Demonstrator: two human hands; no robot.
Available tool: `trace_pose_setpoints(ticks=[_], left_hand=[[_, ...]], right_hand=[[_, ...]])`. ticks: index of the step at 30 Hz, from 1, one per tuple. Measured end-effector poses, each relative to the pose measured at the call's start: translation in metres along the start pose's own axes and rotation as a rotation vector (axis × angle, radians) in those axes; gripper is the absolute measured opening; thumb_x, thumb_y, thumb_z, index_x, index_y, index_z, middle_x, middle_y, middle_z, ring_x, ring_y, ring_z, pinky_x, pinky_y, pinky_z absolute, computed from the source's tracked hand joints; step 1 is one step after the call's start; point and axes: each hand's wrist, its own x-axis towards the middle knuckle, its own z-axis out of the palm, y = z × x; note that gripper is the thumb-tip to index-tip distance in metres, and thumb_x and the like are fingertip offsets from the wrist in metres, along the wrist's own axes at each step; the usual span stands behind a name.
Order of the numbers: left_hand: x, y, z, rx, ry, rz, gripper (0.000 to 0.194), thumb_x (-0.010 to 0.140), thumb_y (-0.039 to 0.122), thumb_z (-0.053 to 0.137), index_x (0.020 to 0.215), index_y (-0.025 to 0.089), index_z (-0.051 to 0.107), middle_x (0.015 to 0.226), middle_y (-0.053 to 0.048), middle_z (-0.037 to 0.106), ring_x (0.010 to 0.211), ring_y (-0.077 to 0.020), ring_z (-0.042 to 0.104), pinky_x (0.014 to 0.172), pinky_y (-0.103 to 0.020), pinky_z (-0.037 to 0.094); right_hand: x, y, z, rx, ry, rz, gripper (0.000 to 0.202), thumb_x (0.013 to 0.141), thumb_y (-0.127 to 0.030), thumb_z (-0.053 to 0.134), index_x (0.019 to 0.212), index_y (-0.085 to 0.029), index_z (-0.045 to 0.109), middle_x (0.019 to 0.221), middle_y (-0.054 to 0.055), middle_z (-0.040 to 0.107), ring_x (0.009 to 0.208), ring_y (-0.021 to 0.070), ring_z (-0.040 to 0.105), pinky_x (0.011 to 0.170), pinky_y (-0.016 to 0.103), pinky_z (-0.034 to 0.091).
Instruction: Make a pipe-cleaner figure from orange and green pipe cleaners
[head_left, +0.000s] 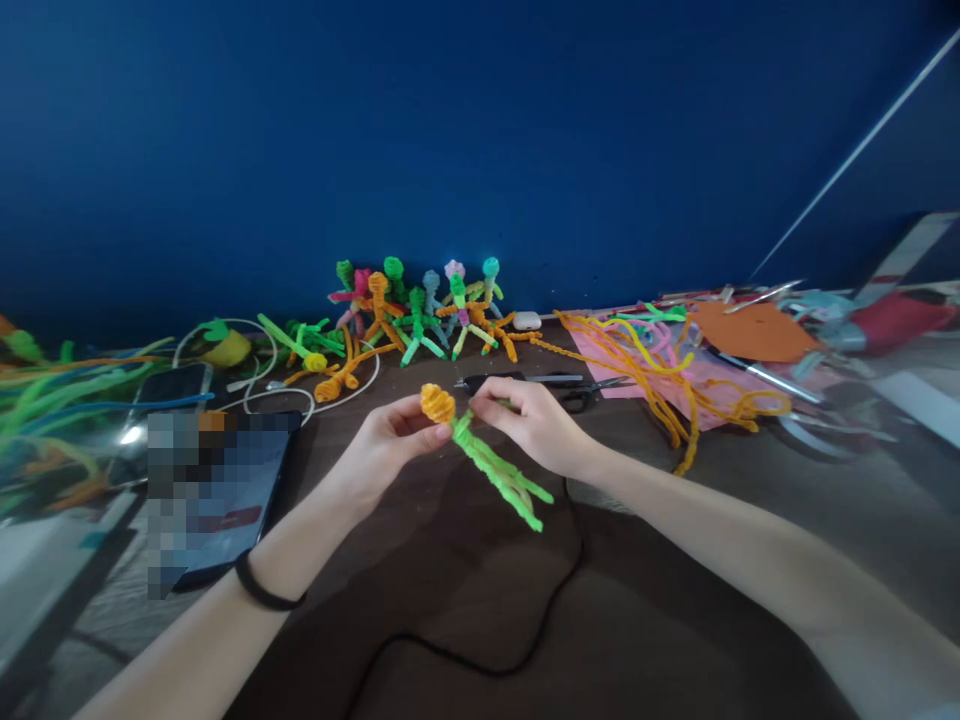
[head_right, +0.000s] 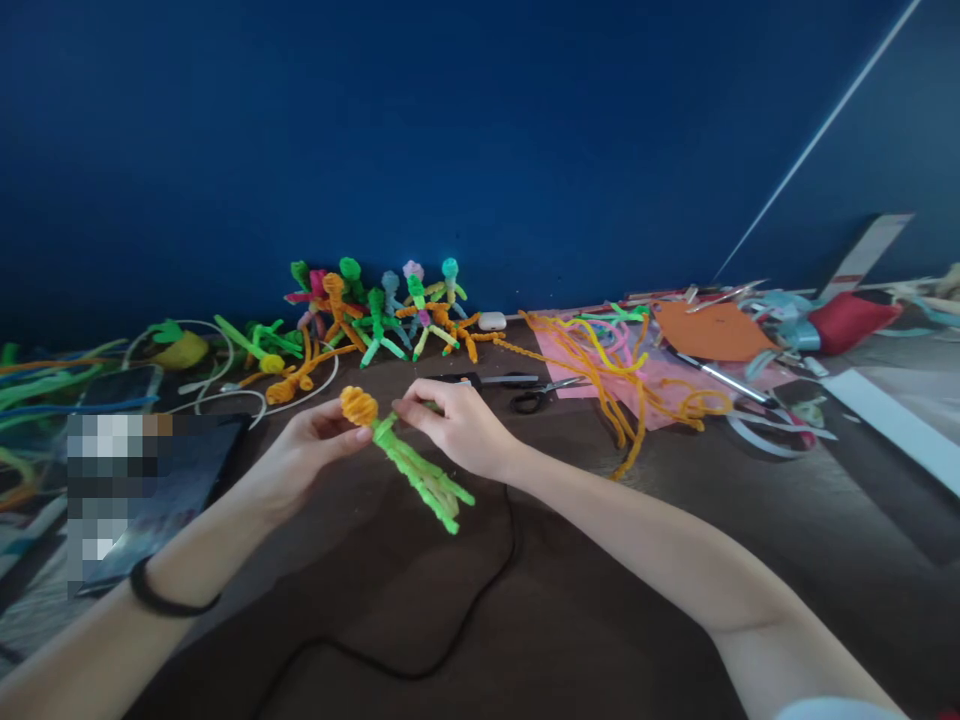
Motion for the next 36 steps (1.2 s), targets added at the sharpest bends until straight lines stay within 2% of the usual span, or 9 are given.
trace_pose_setpoints(ticks=[3, 6, 9, 14, 19, 21, 27, 32, 36], left_hand=[[0.0, -0.002, 0.002, -0.093, -0.031, -0.005, 0.016, 0.059, 0.021, 0.074, 0.074, 0.02, 0.069, 0.07, 0.003, 0.067, 0.064, -0.0085, 0.058, 0.066, -0.019, 0.046], [0.0, -0.003, 0.005, -0.157, -0.008, 0.0, 0.015, 0.058, 0.019, 0.074, 0.073, 0.02, 0.068, 0.071, 0.003, 0.067, 0.065, -0.0082, 0.058, 0.068, -0.019, 0.045], [0.0, -0.003, 0.007, -0.175, 0.009, -0.015, 0.018, 0.058, 0.02, 0.074, 0.075, 0.017, 0.066, 0.072, 0.001, 0.066, 0.067, -0.0099, 0.058, 0.069, -0.021, 0.046], [-0.002, 0.004, 0.007, -0.031, -0.017, 0.023, 0.038, 0.061, 0.018, 0.072, 0.096, 0.022, 0.059, 0.068, 0.004, 0.061, 0.061, -0.0081, 0.055, 0.061, -0.019, 0.045], [-0.003, 0.012, 0.004, 0.211, -0.053, 0.082, 0.02, 0.061, 0.02, 0.072, 0.078, 0.018, 0.063, 0.074, 0.002, 0.061, 0.068, -0.0091, 0.056, 0.062, -0.018, 0.045], [-0.003, 0.013, 0.003, 0.249, -0.052, 0.103, 0.022, 0.061, 0.021, 0.072, 0.081, 0.02, 0.063, 0.076, 0.003, 0.063, 0.069, -0.0091, 0.056, 0.063, -0.017, 0.046], [-0.004, 0.014, 0.005, 0.165, -0.036, 0.1, 0.024, 0.06, 0.018, 0.072, 0.082, 0.021, 0.064, 0.076, 0.003, 0.065, 0.07, -0.0096, 0.06, 0.063, -0.017, 0.049], [-0.006, 0.01, 0.011, 0.026, 0.034, 0.123, 0.023, 0.057, 0.014, 0.074, 0.076, 0.018, 0.063, 0.071, 0.004, 0.065, 0.064, -0.0086, 0.06, 0.06, -0.017, 0.05], [-0.006, 0.002, 0.013, 0.008, 0.102, 0.136, 0.024, 0.055, 0.015, 0.075, 0.075, 0.018, 0.062, 0.068, 0.004, 0.063, 0.059, -0.0075, 0.057, 0.054, -0.015, 0.048]], right_hand=[[0.001, 0.005, 0.005, 0.179, -0.032, 0.081, 0.028, 0.083, -0.037, 0.047, 0.066, -0.015, 0.048, 0.057, -0.004, 0.041, 0.053, 0.0065, 0.037, 0.052, 0.02, 0.028], [-0.001, 0.008, 0.013, 0.395, -0.096, 0.245, 0.035, 0.081, -0.047, 0.046, 0.064, -0.017, 0.042, 0.052, -0.007, 0.031, 0.045, 0.0051, 0.026, 0.044, 0.02, 0.021], [-0.002, 0.009, 0.019, 0.505, -0.102, 0.328, 0.039, 0.076, -0.053, 0.05, 0.064, -0.016, 0.041, 0.054, -0.007, 0.031, 0.047, 0.0048, 0.027, 0.043, 0.02, 0.019], [-0.003, 0.014, 0.021, 0.554, -0.109, 0.339, 0.039, 0.074, -0.053, 0.052, 0.066, -0.016, 0.044, 0.054, -0.007, 0.034, 0.047, 0.0047, 0.03, 0.043, 0.019, 0.02], [-0.003, 0.018, 0.019, 0.568, -0.104, 0.314, 0.038, 0.075, -0.051, 0.052, 0.065, -0.016, 0.044, 0.052, -0.007, 0.036, 0.045, 0.0041, 0.03, 0.042, 0.019, 0.02], [-0.003, 0.017, 0.018, 0.604, -0.099, 0.32, 0.038, 0.075, -0.052, 0.052, 0.065, -0.016, 0.044, 0.051, -0.007, 0.036, 0.043, 0.0038, 0.029, 0.041, 0.019, 0.018], [-0.002, 0.018, 0.018, 0.703, -0.133, 0.338, 0.039, 0.071, -0.053, 0.057, 0.069, -0.015, 0.048, 0.053, -0.006, 0.04, 0.044, 0.0038, 0.034, 0.041, 0.019, 0.02], [-0.006, 0.016, 0.029, 0.932, -0.193, 0.36, 0.034, 0.073, -0.047, 0.058, 0.068, -0.016, 0.046, 0.05, -0.009, 0.029, 0.039, 0.0026, 0.02, 0.039, 0.02, 0.009], [-0.01, 0.008, 0.039, 0.979, -0.209, 0.476, 0.033, 0.077, -0.042, 0.053, 0.061, -0.016, 0.039, 0.046, -0.01, 0.024, 0.039, 0.0026, 0.013, 0.039, 0.021, 0.004]])
